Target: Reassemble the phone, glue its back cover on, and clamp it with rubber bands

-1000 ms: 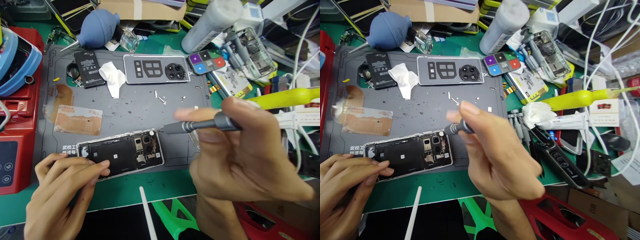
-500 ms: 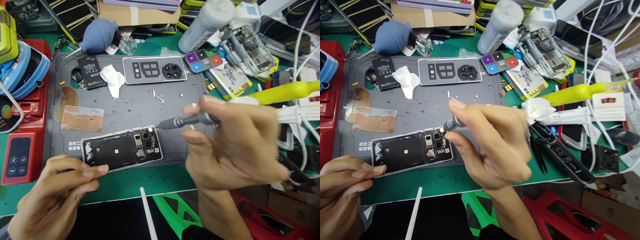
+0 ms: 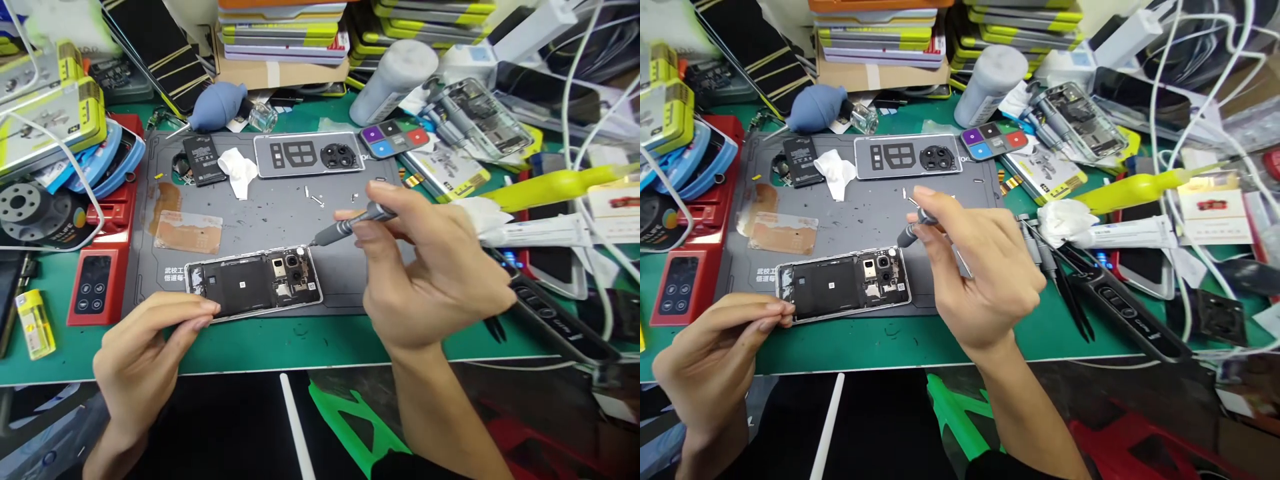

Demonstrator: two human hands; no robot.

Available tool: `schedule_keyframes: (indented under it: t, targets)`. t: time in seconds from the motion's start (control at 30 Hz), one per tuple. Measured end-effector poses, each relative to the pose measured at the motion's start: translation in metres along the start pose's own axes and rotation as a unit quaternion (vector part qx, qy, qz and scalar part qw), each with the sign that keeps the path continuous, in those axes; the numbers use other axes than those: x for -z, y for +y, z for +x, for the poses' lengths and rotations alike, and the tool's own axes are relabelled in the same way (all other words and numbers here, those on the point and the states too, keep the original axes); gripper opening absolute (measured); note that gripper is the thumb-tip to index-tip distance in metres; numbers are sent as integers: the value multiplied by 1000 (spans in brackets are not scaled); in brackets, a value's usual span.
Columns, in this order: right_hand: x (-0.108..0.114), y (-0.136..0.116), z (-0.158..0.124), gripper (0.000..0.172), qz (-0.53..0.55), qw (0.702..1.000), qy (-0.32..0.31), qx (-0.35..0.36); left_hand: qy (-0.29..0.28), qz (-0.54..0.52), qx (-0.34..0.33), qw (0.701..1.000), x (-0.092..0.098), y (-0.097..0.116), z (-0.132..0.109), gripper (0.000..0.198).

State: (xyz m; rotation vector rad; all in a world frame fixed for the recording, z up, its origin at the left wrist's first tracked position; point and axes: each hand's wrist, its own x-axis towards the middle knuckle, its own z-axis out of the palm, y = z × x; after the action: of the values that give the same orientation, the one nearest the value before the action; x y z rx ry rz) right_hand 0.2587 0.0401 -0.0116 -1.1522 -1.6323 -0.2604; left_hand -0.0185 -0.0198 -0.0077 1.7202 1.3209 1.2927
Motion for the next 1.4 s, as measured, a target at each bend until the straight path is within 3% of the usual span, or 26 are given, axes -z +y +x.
schedule_keyframes:
  t: [0.2,0.3,0.47,0.57,0.63,0.73,0.9,1.03,1.23,1.4]
  targets:
    - [1,-4,-4,52,-6,998,-66,-1,0,-33,-16,999,-3,-3,0,19]
    - [-1,-1,-6,56,-36,998,-59,13,0,-44,-25,999,-2,-3,2,18]
    - [-3,-2,-8,71,25,998,-62,12,27,-48,-26,998,-3,1,3,15]
    - [2,-29,-4,58,74,994,-17,-82,41,-58,0,997,-4,3,0,18]
    - [6,-59,-1,54,127,969,3,-212,41,-66,3,997,-5,3,-1,20]
    - [3,-96,-3,57,221,929,-43,-294,52,-66,-14,996,-6,3,-2,22]
    - [-20,-110,-20,73,356,914,-24,-195,65,-60,-55,995,-6,1,-2,24]
    - [-30,-108,-26,69,410,884,-18,-224,65,-71,-55,994,-6,-1,-2,28]
    - [-29,-107,-27,68,420,878,7,-228,65,-79,-66,993,-6,0,-1,29]
    - [-30,-104,-29,68,400,891,7,-213,65,-76,-70,993,-6,1,1,29]
